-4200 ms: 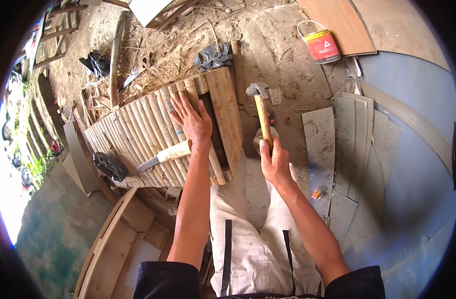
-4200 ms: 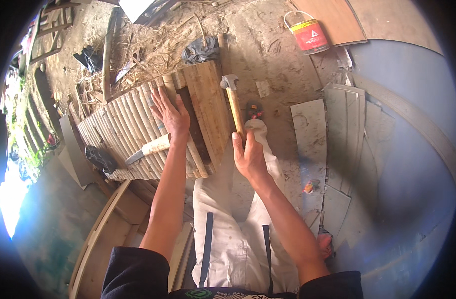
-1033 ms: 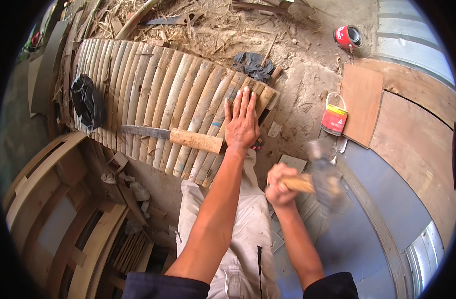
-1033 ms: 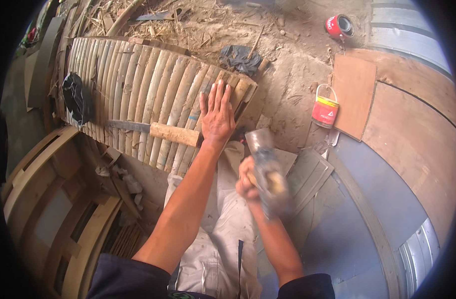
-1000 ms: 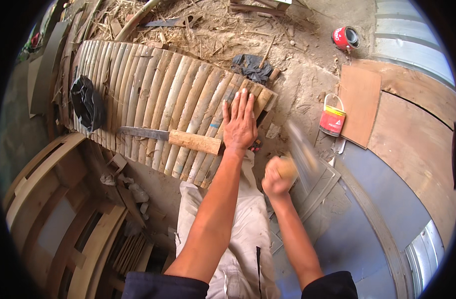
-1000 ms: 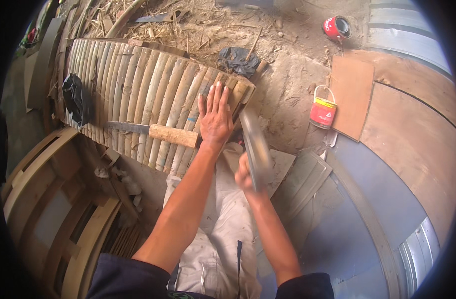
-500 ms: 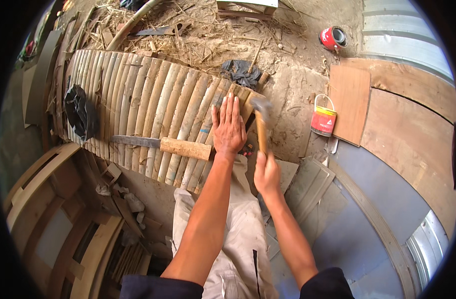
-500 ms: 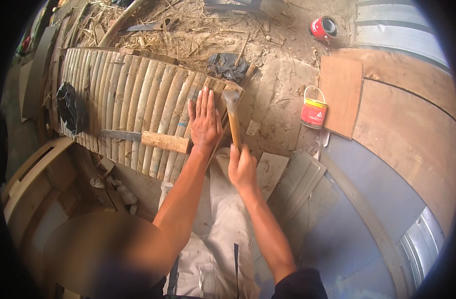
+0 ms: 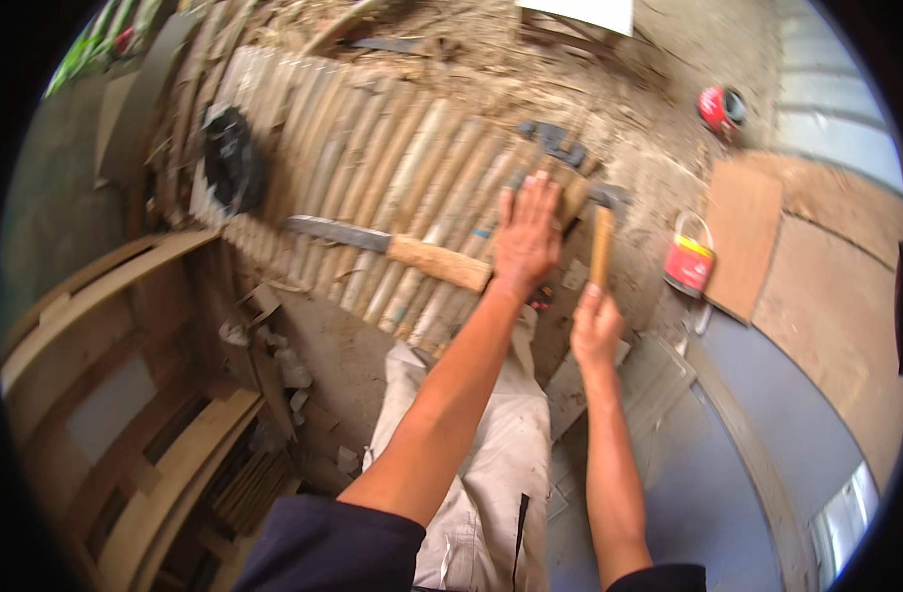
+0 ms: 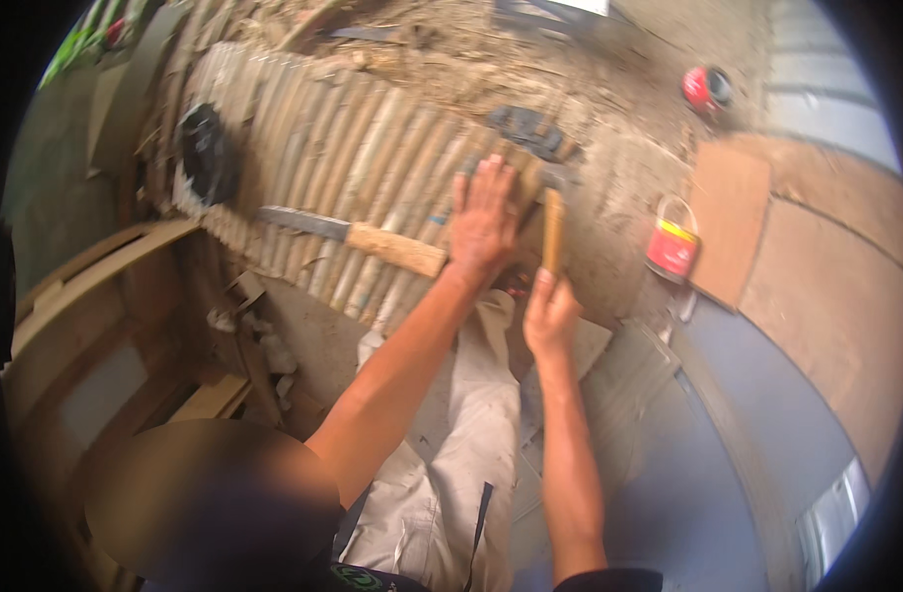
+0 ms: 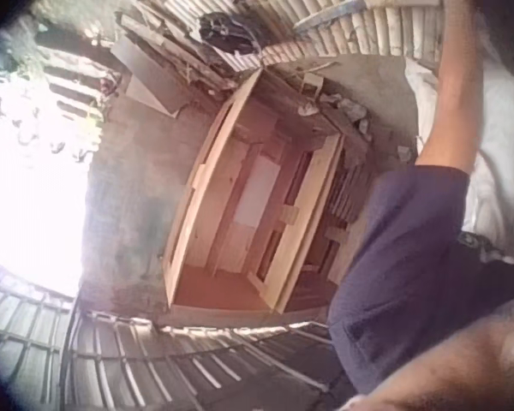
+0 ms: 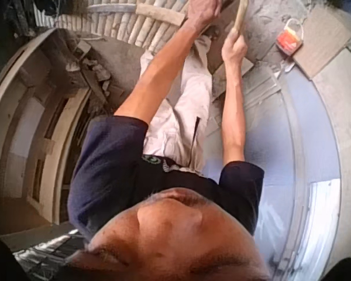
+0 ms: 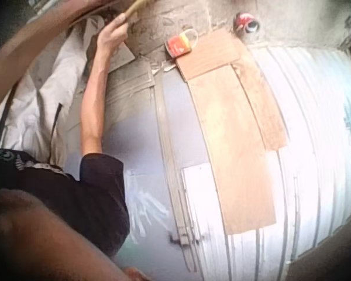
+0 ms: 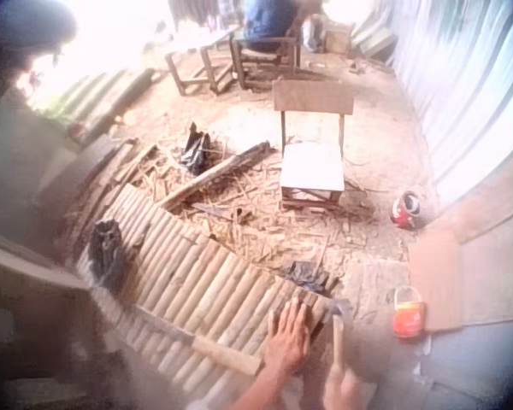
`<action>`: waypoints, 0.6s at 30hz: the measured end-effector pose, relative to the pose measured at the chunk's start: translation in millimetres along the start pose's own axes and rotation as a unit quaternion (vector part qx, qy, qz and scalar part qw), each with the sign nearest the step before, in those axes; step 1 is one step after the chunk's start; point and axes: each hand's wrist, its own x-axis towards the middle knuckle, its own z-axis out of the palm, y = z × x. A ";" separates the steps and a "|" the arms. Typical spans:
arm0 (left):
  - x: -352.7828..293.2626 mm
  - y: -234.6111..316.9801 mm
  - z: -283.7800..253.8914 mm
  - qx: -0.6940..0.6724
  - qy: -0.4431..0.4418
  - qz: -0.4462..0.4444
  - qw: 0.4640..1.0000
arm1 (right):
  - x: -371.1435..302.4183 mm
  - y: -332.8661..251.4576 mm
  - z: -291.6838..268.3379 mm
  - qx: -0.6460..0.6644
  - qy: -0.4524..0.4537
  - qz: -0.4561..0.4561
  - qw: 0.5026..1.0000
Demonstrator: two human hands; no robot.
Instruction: The person assembles a bamboo structure by positioning bamboo poles and securing them with nails using a hammer. They repeatedly hammer nails into the bamboo frame to fasten the pieces together.
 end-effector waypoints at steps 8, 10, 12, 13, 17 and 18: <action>-4.6 -79.5 -129.1 -0.245 0.069 0.034 0.966 | -15.2 -0.5 -2.2 -0.041 -0.089 -0.016 0.995; -9.5 -137.4 -179.6 -0.182 0.138 -0.038 0.973 | -26.4 -1.4 10.0 -0.014 -0.096 -0.070 0.993; -12.6 -198.8 -225.4 -0.139 0.248 -0.145 0.947 | -34.5 -9.4 27.1 0.010 -0.111 -0.083 0.990; -15.0 -230.2 -248.1 -0.034 0.292 -0.119 0.948 | -38.4 -16.4 36.2 0.021 -0.127 -0.078 0.989; -23.0 -331.5 -305.4 0.082 0.251 -0.206 0.942 | -50.1 -55.7 72.2 0.051 -0.162 -0.085 0.982; -21.9 -350.9 -312.5 0.084 0.221 -0.189 0.953 | -51.6 -65.9 79.4 0.049 -0.178 -0.084 0.979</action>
